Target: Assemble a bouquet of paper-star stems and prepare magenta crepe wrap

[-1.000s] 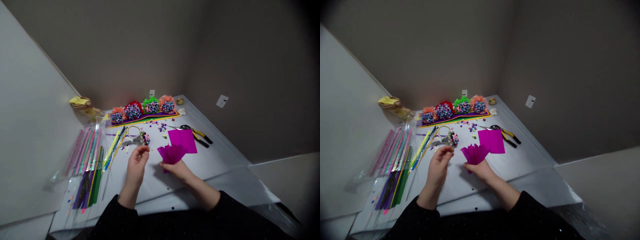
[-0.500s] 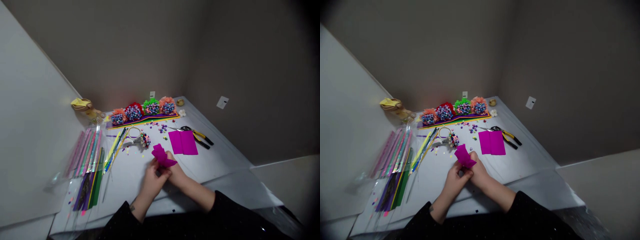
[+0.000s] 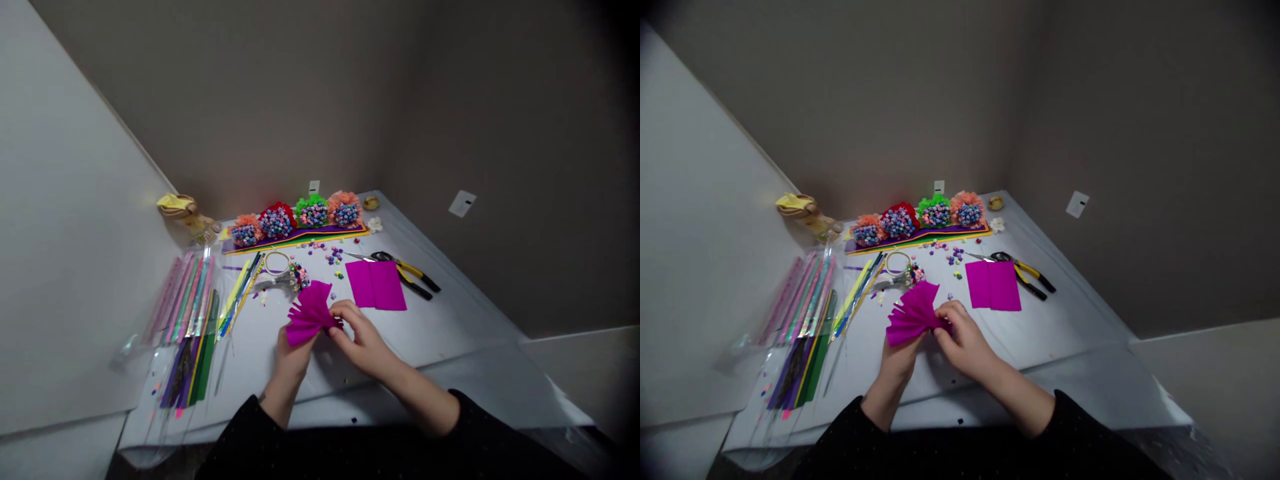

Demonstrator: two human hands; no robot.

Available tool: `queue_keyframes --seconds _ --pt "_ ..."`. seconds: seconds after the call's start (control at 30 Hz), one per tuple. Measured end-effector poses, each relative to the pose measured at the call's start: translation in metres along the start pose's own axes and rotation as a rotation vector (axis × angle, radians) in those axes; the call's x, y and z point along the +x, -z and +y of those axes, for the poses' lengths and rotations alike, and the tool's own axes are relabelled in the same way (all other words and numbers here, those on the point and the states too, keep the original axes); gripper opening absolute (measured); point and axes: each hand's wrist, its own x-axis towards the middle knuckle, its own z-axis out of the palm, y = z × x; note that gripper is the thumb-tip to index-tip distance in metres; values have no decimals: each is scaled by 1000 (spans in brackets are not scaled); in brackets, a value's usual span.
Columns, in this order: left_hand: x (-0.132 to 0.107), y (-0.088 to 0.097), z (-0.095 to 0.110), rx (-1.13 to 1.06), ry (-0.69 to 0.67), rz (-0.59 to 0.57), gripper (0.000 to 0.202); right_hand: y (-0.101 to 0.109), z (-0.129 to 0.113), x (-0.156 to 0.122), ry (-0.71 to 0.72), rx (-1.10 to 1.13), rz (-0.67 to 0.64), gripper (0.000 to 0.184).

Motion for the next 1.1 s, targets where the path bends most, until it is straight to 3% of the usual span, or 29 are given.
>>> queue_keyframes --seconds 0.1,0.33,0.4,0.53,0.67,0.9,0.97,1.1 --pt "2 2 15 88 -86 -146 22 6 2 1 45 -30 98 9" --pt "15 3 54 231 -423 -264 9 8 5 12 225 -60 177 10" --pt "24 2 63 234 -514 -256 7 9 5 22 227 -31 170 10" --pt "44 -8 75 279 -611 -115 4 13 6 51 140 89 148 11" --pt "64 -21 75 294 -499 -9 15 14 14 82 21 222 145 13" --pt "80 -31 52 -89 -30 -71 21 8 41 91 -229 429 83 19" --pt "77 -28 51 -113 -1 -52 20 7 41 87 -237 403 96 16" --pt "70 -23 55 62 -38 -84 14 10 31 84 -133 241 157 10"
